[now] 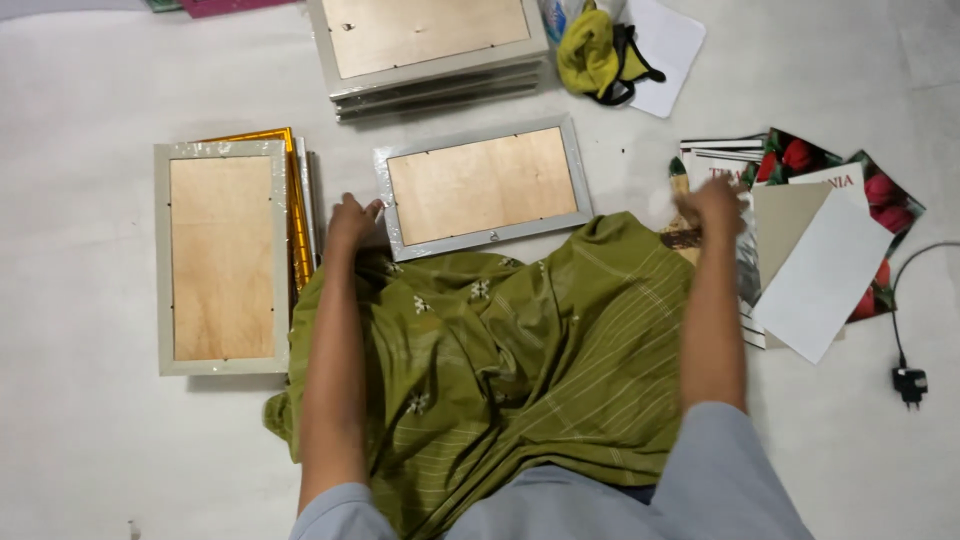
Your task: Assembling a picture frame by cleaning the glass and inserting the backing board
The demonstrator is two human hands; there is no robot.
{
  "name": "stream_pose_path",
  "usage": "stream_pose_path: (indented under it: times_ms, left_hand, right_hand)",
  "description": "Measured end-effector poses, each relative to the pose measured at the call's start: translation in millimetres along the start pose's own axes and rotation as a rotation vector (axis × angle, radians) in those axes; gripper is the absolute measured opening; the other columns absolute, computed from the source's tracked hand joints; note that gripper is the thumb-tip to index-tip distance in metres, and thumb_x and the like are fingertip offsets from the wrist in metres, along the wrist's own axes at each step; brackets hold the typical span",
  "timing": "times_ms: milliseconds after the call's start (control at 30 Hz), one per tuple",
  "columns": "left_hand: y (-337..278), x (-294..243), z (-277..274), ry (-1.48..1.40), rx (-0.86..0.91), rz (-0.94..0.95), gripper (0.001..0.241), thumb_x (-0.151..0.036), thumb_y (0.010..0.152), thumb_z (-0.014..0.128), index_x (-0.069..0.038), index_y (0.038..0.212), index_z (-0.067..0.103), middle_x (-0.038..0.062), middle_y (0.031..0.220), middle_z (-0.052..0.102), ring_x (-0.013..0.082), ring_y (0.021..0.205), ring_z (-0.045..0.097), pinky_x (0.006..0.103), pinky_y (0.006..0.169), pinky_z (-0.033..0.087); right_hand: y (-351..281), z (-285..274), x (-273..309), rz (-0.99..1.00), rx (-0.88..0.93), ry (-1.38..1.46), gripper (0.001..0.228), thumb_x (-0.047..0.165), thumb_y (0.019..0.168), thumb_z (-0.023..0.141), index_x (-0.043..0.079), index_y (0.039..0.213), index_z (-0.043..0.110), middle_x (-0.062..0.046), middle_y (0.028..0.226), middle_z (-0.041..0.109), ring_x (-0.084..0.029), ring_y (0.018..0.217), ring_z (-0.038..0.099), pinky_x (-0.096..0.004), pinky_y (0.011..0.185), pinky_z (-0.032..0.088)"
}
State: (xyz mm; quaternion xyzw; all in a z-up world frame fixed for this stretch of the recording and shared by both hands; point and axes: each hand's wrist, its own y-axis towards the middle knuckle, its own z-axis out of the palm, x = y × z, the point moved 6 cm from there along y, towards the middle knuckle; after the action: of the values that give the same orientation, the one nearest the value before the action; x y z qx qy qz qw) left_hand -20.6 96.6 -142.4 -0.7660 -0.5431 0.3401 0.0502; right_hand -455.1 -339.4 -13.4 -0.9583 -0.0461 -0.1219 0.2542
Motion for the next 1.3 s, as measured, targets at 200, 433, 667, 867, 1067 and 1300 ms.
stream_pose_path:
  times_ms: [200,433,667,867,1067,1300]
  left_hand:
    - [14.6,35.4,13.4,0.123,0.027,-0.078,0.081,-0.049,0.093,0.065,0.008,0.144,0.04,0.035,0.139,0.043,0.0538,0.125,0.054,0.0649,0.101,0.048]
    - [-14.7,2.5,-3.4,0.239,0.155,-0.036,0.101,-0.054,0.076,0.086,0.011,0.14,0.042,0.032,0.139,0.042,0.0547,0.126,0.053,0.0625,0.107,0.047]
    - [-14.0,5.5,-7.9,0.096,0.078,0.019,0.085,-0.045,0.071,0.093,0.012,0.122,0.056,0.034,0.132,0.05,0.0549,0.129,0.052,0.058,0.107,0.048]
    - [-2.9,11.5,-6.1,0.089,0.085,0.0,0.081,-0.044,0.071,0.093,0.008,0.122,0.056,0.032,0.134,0.048,0.0526,0.132,0.051,0.0568,0.109,0.047]
    - [24.1,32.6,7.8,0.121,0.083,-0.022,0.086,-0.051,0.065,0.095,0.002,0.122,0.058,0.027,0.134,0.049,0.0487,0.132,0.053,0.055,0.109,0.048]
    - [22.1,30.7,4.7,0.152,0.118,-0.073,0.088,-0.053,0.066,0.095,0.001,0.124,0.056,0.026,0.138,0.047,0.0476,0.134,0.051,0.0527,0.11,0.048]
  right_hand:
    - [87.7,65.2,-61.9,-0.297,0.042,-0.206,0.069,0.042,0.084,0.07,-0.016,0.119,0.064,-0.046,0.121,0.063,-0.06,0.117,0.061,-0.066,0.096,0.049]
    - [12.1,8.6,41.2,-0.517,-0.1,0.395,0.053,0.044,0.107,0.064,0.002,0.134,0.048,-0.033,0.124,0.064,-0.046,0.11,0.065,-0.056,0.083,0.056]
    - [-103.7,25.7,169.8,-0.803,-0.015,0.61,0.034,0.018,0.102,0.058,0.013,0.136,0.061,-0.035,0.116,0.066,-0.046,0.113,0.064,-0.054,0.095,0.055]
    - [-77.5,78.4,193.3,-0.965,-0.118,0.194,0.036,0.02,0.098,0.065,0.026,0.131,0.052,-0.021,0.11,0.064,-0.05,0.106,0.066,-0.062,0.094,0.053]
    - [-34.8,108.8,182.2,-0.839,0.094,0.229,0.034,0.038,0.091,0.068,0.005,0.082,0.064,-0.021,0.08,0.065,-0.046,0.083,0.07,-0.061,0.078,0.055]
    - [-57.4,62.3,187.0,-0.593,-0.019,0.4,0.043,0.033,0.097,0.059,0.003,0.127,0.061,-0.029,0.116,0.069,-0.049,0.112,0.065,-0.061,0.099,0.05]
